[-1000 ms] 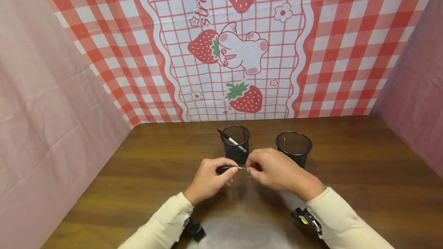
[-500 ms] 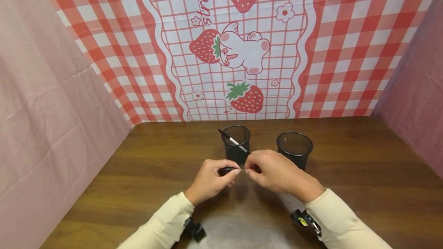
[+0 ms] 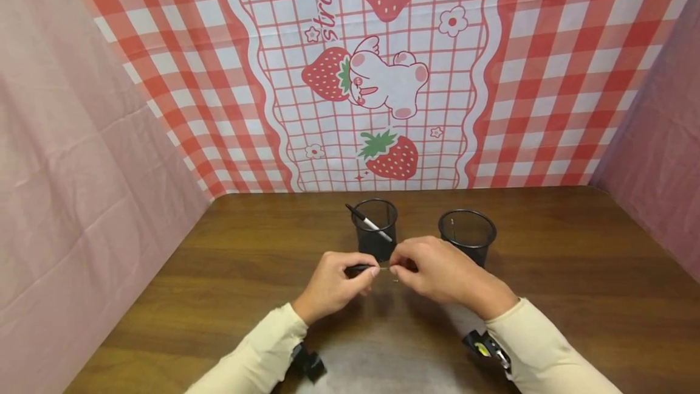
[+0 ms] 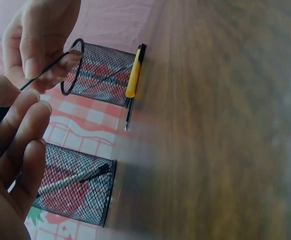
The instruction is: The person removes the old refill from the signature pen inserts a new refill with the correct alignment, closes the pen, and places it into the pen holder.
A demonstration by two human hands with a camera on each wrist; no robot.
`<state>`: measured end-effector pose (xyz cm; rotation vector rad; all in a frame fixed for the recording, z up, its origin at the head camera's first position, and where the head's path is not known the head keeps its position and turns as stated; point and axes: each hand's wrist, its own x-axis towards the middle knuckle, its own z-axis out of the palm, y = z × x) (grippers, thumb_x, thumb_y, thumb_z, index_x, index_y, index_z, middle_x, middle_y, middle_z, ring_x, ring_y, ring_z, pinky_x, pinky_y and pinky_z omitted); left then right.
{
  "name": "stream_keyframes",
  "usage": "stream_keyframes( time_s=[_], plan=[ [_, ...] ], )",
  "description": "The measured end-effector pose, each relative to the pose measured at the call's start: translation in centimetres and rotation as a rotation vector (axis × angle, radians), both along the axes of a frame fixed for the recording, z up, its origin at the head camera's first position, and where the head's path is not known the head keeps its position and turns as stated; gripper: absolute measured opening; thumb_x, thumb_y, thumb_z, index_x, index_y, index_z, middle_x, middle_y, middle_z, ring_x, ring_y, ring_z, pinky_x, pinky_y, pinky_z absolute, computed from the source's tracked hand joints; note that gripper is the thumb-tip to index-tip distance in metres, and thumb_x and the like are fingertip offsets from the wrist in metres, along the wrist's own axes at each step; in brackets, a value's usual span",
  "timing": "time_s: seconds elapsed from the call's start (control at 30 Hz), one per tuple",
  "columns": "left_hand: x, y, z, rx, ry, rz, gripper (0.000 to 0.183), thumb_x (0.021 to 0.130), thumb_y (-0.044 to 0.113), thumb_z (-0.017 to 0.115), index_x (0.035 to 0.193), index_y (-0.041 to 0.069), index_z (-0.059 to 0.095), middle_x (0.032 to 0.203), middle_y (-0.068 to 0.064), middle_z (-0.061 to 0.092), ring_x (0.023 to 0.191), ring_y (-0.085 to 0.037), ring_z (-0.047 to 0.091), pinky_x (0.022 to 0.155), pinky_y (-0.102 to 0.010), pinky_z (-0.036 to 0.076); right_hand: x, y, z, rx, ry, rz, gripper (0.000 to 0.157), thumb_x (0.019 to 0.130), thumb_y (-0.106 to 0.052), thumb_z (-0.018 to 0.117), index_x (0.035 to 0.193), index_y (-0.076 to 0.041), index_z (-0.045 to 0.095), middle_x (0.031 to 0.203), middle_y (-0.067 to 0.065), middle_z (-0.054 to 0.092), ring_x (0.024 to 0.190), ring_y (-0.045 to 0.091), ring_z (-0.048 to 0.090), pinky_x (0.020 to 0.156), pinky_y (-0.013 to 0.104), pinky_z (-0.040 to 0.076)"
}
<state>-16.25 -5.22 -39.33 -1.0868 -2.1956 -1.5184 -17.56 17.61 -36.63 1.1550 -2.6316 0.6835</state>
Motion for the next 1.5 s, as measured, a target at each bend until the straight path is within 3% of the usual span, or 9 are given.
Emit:
stream_keyframes(
  time_s=[0.17,0.43,0.57,0.67,0.8,1.0,1.3,1.5],
  plan=[
    [-0.1,-0.1,0.2,0.005,-0.008,0.016,0.005,0.089,-0.004,0.068,0.088,-0.001,0.072,0.061,-0.006,0.065,0.052,0.001,0.059,0.049,-0.018,0.053,-0.2,0.7,0.1,-0.008,-0.025,-0.009,0.005,0.096,-0.022,0.07,0.094,-0.018,0.072,0.081,-0.021,0.06,0.071,-0.003,0.055,0.061,0.023,0.051],
    [-0.3,-0.7,0.7,0.026,-0.057,0.038,0.008,0.089,-0.006,0.067,0.087,0.0,0.072,0.064,-0.01,0.067,0.053,-0.015,0.065,0.05,-0.023,0.056,-0.4,1.4,0.5,0.024,-0.078,-0.063,0.004,0.095,-0.021,0.07,0.092,-0.023,0.071,0.08,-0.02,0.06,0.07,-0.002,0.054,0.061,0.023,0.05],
    [-1.1,-0.8,-0.2,0.014,-0.073,0.047,0.006,0.089,-0.005,0.068,0.09,0.0,0.072,0.065,-0.01,0.067,0.052,-0.018,0.065,0.049,-0.023,0.056,-0.4,1.3,0.6,0.025,-0.072,-0.063,0.009,0.094,-0.017,0.071,0.089,-0.025,0.07,0.078,-0.021,0.058,0.069,-0.002,0.054,0.06,0.023,0.05],
    [-1.9,-0.8,-1.4,0.0,-0.078,0.052,0.004,0.091,0.0,0.07,0.092,0.002,0.073,0.067,-0.008,0.069,0.053,-0.013,0.065,0.049,-0.024,0.056,-0.4,1.3,0.7,0.026,-0.064,-0.062,0.011,0.094,-0.017,0.071,0.088,-0.026,0.068,0.077,-0.021,0.058,0.069,-0.002,0.053,0.06,0.023,0.049],
    [-2.4,-0.9,-2.0,-0.017,-0.097,0.046,0.004,0.093,0.007,0.071,0.094,0.006,0.074,0.069,-0.007,0.07,0.056,-0.006,0.065,0.051,-0.023,0.057,-0.4,1.3,0.8,0.026,-0.043,-0.065,0.012,0.093,-0.017,0.072,0.087,-0.026,0.068,0.076,-0.021,0.057,0.068,-0.002,0.053,0.059,0.022,0.049],
    [-2.2,-0.7,-2.1,-0.033,-0.088,0.027,0.006,0.094,0.012,0.071,0.094,0.007,0.075,0.067,-0.002,0.07,0.056,-0.003,0.065,0.051,-0.024,0.057,-0.3,0.9,0.7,0.014,-0.012,-0.059,0.012,0.091,-0.017,0.074,0.086,-0.026,0.068,0.075,-0.021,0.056,0.066,-0.002,0.052,0.058,0.022,0.048],
    [-1.8,-0.4,-2.4,-0.039,-0.074,0.021,0.003,0.092,0.006,0.072,0.094,0.007,0.074,0.067,-0.001,0.069,0.055,0.0,0.062,0.05,-0.021,0.055,0.1,0.4,0.5,-0.022,0.012,0.011,0.015,0.092,-0.014,0.072,0.085,-0.026,0.067,0.074,-0.021,0.054,0.065,-0.003,0.05,0.056,0.021,0.046],
    [-0.8,-0.1,-1.2,-0.031,-0.068,0.013,0.005,0.089,-0.003,0.071,0.092,0.0,0.073,0.068,-0.009,0.069,0.053,-0.001,0.062,0.048,-0.019,0.054,0.3,0.0,0.2,-0.018,-0.022,0.017,0.014,0.092,-0.014,0.071,0.086,-0.026,0.067,0.076,-0.022,0.057,0.066,-0.003,0.053,0.058,0.021,0.049]
  ],
)
